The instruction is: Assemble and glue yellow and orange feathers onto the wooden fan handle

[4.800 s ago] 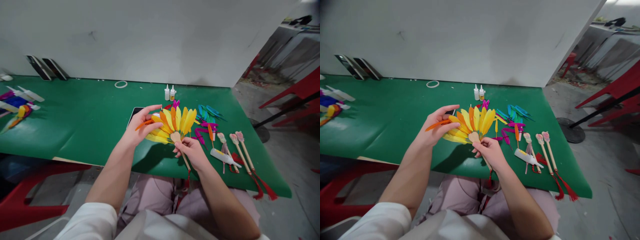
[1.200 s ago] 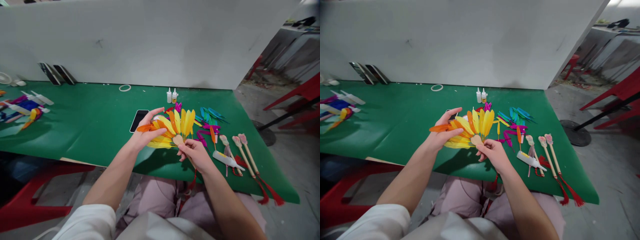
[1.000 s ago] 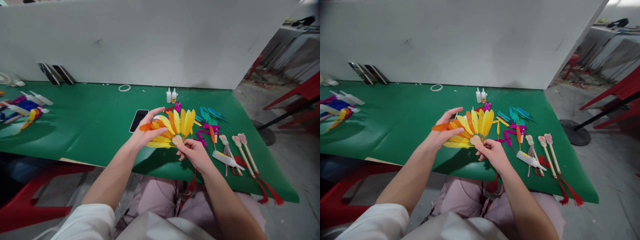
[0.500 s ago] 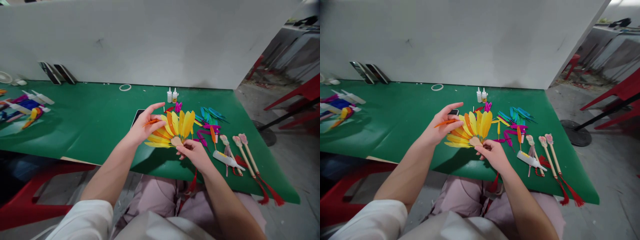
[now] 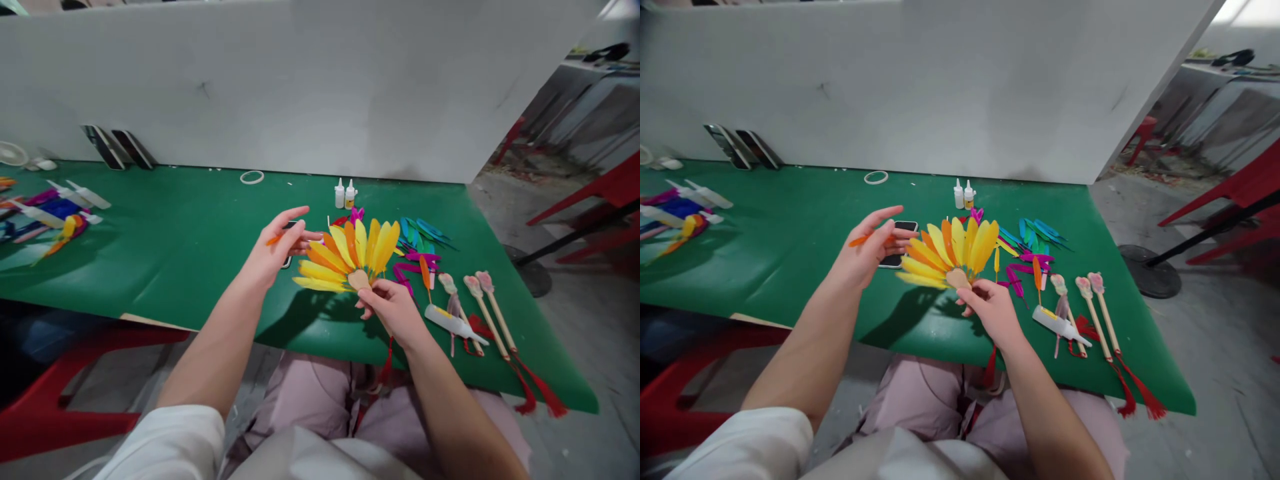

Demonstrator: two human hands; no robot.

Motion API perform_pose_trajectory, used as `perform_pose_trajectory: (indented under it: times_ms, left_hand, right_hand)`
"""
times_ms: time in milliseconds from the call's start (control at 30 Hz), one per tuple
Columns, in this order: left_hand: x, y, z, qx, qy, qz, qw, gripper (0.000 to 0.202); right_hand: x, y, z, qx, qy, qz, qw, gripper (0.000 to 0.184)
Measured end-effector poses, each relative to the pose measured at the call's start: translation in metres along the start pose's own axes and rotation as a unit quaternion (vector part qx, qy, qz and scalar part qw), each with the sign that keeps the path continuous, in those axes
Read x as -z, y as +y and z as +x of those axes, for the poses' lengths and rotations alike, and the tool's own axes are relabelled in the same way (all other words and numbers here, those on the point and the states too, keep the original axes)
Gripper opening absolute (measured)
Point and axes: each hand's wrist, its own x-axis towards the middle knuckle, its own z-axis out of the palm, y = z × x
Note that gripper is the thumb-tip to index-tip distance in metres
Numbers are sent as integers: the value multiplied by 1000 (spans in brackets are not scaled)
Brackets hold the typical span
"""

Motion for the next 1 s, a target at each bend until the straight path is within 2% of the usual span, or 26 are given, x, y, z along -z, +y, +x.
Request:
perform_pose_trajectory:
  times_ms: [67, 133, 233, 267, 333, 400, 433, 467, 533, 633, 767, 900, 1000]
  left_hand:
    - [9, -2, 0, -24, 56, -29, 998, 46]
    - [16, -7, -4, -49, 115, -59, 990, 44]
    - [14, -21, -19, -35, 152, -97, 983, 40]
    - [8, -28, -26, -17, 139, -106, 984, 39]
    - [-10, -43, -43, 29, 63, -112, 991, 40]
    - [-34, -58, -59, 77, -27, -120, 989, 39]
    - [-46, -63, -64, 92, -49, -143, 984, 36]
    - [-59, -68, -68, 86, -53, -165, 981, 37]
    - [-80, -72, -69, 67, -24, -184, 980, 36]
    - [-99, -69, -60, 48, 56, -218, 973, 30]
    - [-102, -60, -49, 34, 121, -274, 954, 25]
    - [-93, -56, -48, 101, 117, -263, 952, 29]
    - [-88, -55, -52, 152, 70, -214, 962, 30]
  right_hand:
    - [2, -1, 0, 53, 47, -44, 996, 26]
    - [3, -1, 0, 145, 87, -129, 977, 22]
    - [2, 1, -1, 299, 131, -278, 903, 28]
    - [1, 2, -1, 338, 147, -320, 873, 33]
    - [-2, 5, 0, 387, 187, -383, 818, 42]
    - [-6, 7, 0, 407, 214, -430, 777, 47]
    - [-9, 9, 0, 410, 224, -449, 762, 48]
    - [-11, 10, 0, 411, 230, -465, 749, 50]
    - [-15, 13, -1, 415, 236, -487, 732, 52]
    - [-22, 18, -3, 426, 232, -503, 716, 53]
    - [-23, 15, -10, 423, 203, -513, 719, 49]
    - [-6, -7, -21, 421, 232, -481, 733, 28]
    - [13, -25, -26, 405, 264, -391, 783, 11]
